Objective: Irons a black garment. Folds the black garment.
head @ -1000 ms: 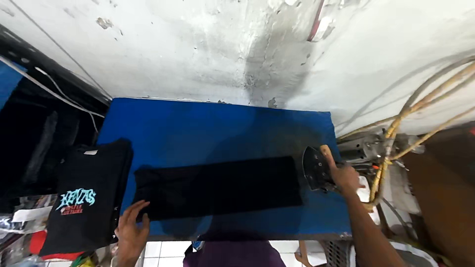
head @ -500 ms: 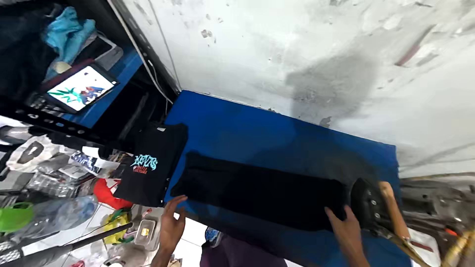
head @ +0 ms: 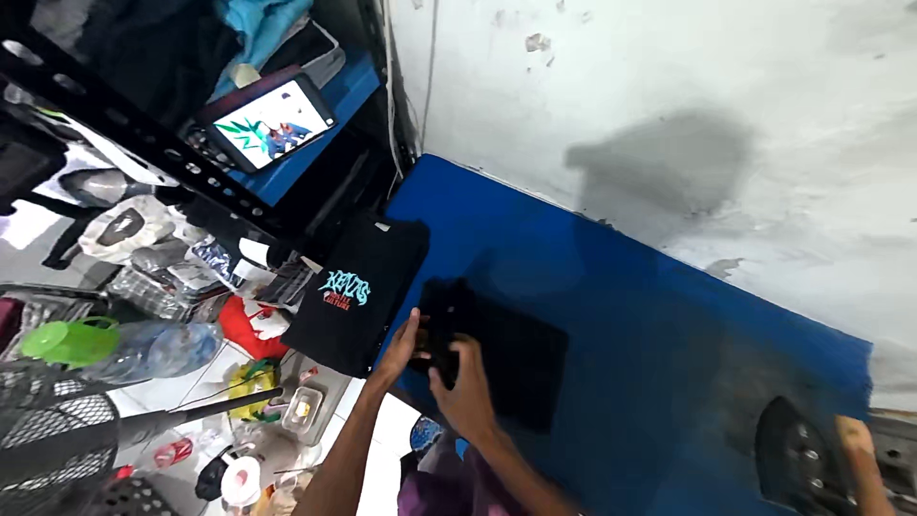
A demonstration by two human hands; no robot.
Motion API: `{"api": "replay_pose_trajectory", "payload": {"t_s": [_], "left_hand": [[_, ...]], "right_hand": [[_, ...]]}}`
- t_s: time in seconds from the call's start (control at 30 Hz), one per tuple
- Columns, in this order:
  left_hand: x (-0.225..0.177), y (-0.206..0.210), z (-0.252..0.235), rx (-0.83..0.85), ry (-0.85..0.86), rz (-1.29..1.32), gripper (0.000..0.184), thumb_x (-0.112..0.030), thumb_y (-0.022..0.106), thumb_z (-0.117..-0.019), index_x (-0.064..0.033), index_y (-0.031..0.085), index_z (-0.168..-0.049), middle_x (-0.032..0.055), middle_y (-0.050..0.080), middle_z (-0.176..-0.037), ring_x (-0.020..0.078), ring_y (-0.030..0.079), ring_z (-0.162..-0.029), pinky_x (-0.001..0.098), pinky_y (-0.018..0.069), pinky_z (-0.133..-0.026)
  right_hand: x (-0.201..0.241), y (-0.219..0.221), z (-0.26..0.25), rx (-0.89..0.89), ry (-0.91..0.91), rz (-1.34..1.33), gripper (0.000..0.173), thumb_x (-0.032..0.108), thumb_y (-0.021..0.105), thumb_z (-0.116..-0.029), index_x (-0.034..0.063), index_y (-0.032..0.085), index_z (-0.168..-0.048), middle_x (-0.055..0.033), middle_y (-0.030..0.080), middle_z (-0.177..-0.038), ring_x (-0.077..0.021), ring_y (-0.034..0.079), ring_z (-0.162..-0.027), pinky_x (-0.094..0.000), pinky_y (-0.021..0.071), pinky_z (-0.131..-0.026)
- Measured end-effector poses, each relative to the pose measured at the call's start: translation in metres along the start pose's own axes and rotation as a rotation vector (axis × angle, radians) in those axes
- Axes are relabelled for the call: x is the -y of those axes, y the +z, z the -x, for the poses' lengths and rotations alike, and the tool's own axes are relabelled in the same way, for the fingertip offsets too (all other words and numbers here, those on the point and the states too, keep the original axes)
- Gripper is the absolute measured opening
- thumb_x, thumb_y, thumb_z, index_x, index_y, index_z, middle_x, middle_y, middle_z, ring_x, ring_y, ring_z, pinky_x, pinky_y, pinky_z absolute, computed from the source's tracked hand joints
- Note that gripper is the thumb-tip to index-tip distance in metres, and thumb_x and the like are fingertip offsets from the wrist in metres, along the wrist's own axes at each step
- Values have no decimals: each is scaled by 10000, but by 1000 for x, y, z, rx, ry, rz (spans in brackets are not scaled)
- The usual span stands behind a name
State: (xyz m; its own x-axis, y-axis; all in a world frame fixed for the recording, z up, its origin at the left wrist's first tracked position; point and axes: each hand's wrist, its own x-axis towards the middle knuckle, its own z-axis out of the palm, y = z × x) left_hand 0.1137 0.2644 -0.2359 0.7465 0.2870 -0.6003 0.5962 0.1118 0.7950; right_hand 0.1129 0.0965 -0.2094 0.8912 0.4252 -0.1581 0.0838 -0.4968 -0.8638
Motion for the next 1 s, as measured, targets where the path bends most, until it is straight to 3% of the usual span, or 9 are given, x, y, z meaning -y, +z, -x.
{"api": "replay_pose_trajectory", "payload": {"t_s": [0.07,0.13,0.2,0.33,0.47,0.67,0.8,0.9,1.0], "left_hand": [[9,-14,-18,2,-3,-164,700,-552,347,-1076,-13,444,-1511,205,521,-1489,277,525,-1367,503,423,-1140],[19,-15,-30,-55,43,-312,698,-519,618,-982,12,520,-1424,236,601,-1371,319,585,-1289,523,457,-1105],[23,-13,-34,-78,64,-430,748,-464,733,-917,18,490,-1435,240,623,-1328,333,611,-1249,516,471,-1087],[22,-5,-33,-131,62,-579,714,-431,694,-958,-10,444,-1479,236,661,-1259,354,656,-1177,527,500,-1034],[26,-4,-32,-171,97,-574,708,-429,676,-969,-20,437,-1496,230,670,-1254,355,663,-1167,528,505,-1033],[23,1,-19,-182,70,-626,798,-489,692,-935,-48,392,-1528,212,675,-1258,361,674,-1154,552,524,-1009],[25,1,-19,-153,78,-626,812,-483,683,-945,-46,359,-1547,231,643,-1311,377,653,-1191,556,511,-1025],[22,2,-17,-161,66,-626,771,-442,667,-966,-28,364,-1542,237,630,-1329,378,637,-1215,545,493,-1051],[18,17,-2,-101,15,-593,732,-384,669,-980,-17,361,-1532,256,644,-1287,395,647,-1189,557,500,-1034]], "right_hand": [[-6,18,6,109,33,-104,588,299,699,-948,-28,527,-1406,-236,407,-1564,-278,545,-1352,-374,550,-1031],[-17,11,19,7,-7,-57,521,276,668,-966,-34,564,-1371,-233,437,-1547,-278,525,-1371,-384,521,-1065],[-38,-14,29,-148,-43,130,455,225,627,-975,-56,590,-1330,-246,458,-1532,-320,483,-1413,-426,464,-1134],[-110,-57,31,-434,-79,620,591,357,470,-1013,-75,538,-1411,-286,435,-1550,-459,376,-1472,-639,283,-1201],[-168,-48,25,-405,13,867,780,504,272,-1024,-67,373,-1545,-244,337,-1631,-418,272,-1537,-688,159,-1212],[-163,-49,24,-412,13,762,801,534,263,-1028,-72,382,-1538,-275,326,-1624,-490,278,-1512,-674,206,-1202],[-124,-62,45,-473,344,464,720,385,529,-1018,-102,360,-1519,-395,433,-1472,-585,458,-1339,-737,379,-1037],[-112,-90,49,-295,583,132,564,293,680,-997,-105,519,-1362,-351,604,-1267,-479,607,-1185,-626,474,-1008],[-113,-135,55,-260,554,-91,408,190,707,-973,-103,590,-1232,-287,646,-1087,-364,634,-996,-542,515,-896]]}}
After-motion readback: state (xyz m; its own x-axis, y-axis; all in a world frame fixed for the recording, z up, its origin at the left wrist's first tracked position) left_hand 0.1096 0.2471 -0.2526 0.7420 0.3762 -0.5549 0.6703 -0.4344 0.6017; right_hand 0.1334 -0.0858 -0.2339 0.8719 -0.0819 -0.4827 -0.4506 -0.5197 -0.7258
